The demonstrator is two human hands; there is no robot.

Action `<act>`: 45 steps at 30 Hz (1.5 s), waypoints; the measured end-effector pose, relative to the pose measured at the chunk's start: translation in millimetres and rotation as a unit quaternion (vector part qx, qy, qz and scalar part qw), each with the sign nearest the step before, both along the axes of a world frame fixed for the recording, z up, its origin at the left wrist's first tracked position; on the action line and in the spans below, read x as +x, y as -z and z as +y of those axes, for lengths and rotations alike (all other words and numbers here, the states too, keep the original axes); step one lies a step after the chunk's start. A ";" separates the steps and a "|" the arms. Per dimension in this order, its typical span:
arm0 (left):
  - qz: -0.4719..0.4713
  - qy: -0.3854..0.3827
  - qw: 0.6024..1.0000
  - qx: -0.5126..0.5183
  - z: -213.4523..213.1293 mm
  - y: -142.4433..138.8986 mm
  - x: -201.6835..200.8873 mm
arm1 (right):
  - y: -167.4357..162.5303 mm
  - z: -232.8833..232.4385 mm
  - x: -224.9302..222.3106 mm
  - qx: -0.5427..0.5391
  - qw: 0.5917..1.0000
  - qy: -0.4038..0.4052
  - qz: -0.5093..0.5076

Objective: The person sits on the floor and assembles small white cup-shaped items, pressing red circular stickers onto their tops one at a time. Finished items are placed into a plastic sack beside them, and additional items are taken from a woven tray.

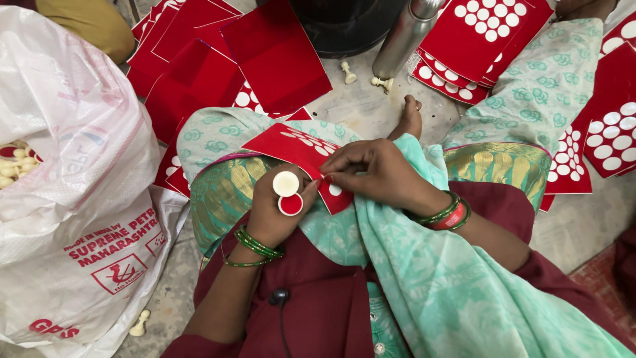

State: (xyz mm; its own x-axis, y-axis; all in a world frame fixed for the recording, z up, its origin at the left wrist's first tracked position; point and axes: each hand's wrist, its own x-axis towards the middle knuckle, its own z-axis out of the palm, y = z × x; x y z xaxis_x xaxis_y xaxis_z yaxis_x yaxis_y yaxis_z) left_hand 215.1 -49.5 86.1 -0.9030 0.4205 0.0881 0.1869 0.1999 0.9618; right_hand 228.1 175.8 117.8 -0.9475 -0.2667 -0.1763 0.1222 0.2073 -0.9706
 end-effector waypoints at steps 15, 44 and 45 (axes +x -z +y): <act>0.069 0.033 0.997 0.034 8.2 -7.8 0.1 | -19.4 11.2 10.6 0.209 0.911 0.132 0.329; 0.067 0.036 0.997 0.021 14.2 -16.2 3.0 | -21.6 -12.4 12.6 0.275 0.710 0.066 0.646; 0.063 0.036 0.997 0.015 14.5 -16.0 2.9 | -21.4 -12.3 12.8 0.276 0.714 0.062 0.640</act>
